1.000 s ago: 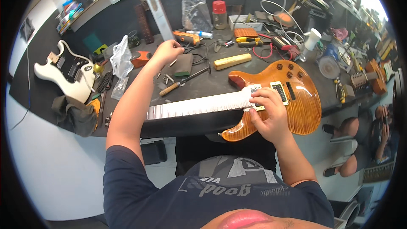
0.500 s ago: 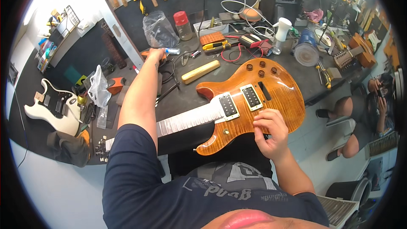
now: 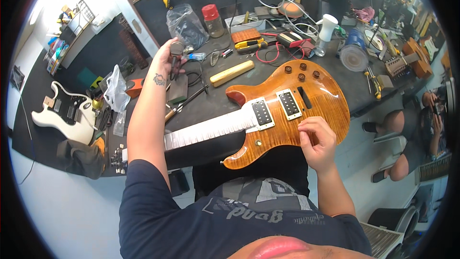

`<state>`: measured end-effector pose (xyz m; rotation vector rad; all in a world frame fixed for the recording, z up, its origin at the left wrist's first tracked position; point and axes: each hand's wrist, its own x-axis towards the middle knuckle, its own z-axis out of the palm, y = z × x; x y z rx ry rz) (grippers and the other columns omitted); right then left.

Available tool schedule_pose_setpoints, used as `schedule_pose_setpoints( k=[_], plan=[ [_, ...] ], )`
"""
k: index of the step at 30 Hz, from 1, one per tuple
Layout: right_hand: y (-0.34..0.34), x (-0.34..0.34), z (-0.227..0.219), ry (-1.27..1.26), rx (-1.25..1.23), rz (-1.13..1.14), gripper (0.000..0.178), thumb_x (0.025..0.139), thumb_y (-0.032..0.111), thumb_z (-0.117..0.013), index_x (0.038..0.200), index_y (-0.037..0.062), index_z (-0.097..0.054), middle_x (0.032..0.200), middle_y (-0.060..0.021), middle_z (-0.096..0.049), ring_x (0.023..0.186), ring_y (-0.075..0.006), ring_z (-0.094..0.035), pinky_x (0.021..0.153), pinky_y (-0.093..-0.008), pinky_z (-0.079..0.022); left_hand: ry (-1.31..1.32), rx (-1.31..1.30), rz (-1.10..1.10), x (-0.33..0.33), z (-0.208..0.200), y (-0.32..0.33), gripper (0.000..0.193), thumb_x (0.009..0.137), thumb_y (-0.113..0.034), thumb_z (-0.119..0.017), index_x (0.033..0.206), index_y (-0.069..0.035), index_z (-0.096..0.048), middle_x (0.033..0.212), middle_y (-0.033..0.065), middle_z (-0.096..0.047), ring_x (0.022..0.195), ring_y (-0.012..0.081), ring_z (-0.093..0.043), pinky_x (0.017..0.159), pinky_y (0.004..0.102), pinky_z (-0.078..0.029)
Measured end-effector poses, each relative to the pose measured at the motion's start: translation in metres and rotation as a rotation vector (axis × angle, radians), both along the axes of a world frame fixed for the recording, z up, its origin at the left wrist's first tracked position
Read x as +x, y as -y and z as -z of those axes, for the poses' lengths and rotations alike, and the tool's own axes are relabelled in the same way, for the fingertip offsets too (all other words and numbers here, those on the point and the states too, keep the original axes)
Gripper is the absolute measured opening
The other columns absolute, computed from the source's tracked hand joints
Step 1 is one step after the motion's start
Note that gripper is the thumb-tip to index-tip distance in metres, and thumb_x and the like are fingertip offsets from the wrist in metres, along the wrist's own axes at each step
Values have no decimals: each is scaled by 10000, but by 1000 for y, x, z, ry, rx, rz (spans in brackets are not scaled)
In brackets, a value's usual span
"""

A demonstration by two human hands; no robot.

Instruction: The person performs maintenance on an electric guitar by first sanding the frets with a block and then using a rotary tool, pliers, and a wrench to adjust the bridge and internal electronics.

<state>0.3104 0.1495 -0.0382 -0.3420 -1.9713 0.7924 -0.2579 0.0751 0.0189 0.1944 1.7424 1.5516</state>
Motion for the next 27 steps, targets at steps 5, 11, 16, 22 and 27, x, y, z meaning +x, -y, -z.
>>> schedule_pose_setpoints(
  k=[5,11,16,22,27],
  plan=[
    [5,-18,-9,30,56,-62,98,851,-11,-719,947,10,-718,966,-134,-742,892,-301,-704,834,-393,-540,-93,292,157,25,-3,52,440,956,-353,-750,1317,-146,-609,1035,105,-730,1006,320,-749,891,523,-592],
    [17,-38,-20,65,68,-138,113,850,-26,-720,957,9,-722,972,-133,-743,888,-296,-705,832,-377,-545,-261,554,208,100,-39,101,921,856,-6,-707,1650,-54,-242,1273,201,-651,1175,307,-691,945,407,-583],
    [33,-55,-30,82,52,-220,112,851,-28,-722,959,3,-722,973,-139,-745,906,-301,-715,837,-380,-563,-441,347,149,170,-46,130,735,945,-148,-736,1573,-34,-372,1083,107,-688,909,195,-714,817,339,-585],
    [50,-89,-53,179,49,-419,102,876,-9,-723,978,-3,-727,975,-152,-739,925,-318,-723,850,-384,-565,-750,482,121,224,-12,148,679,928,-240,-839,1467,-38,-481,1131,95,-695,998,159,-684,890,344,-554],
    [56,-108,-61,-29,-508,-679,415,1002,51,-697,1397,4,-578,1267,-89,-658,1108,-149,-659,983,-329,-543,-1460,346,213,270,-22,149,742,810,-109,-766,1496,-82,-486,1222,227,-650,1100,419,-680,943,468,-553]
  ],
)
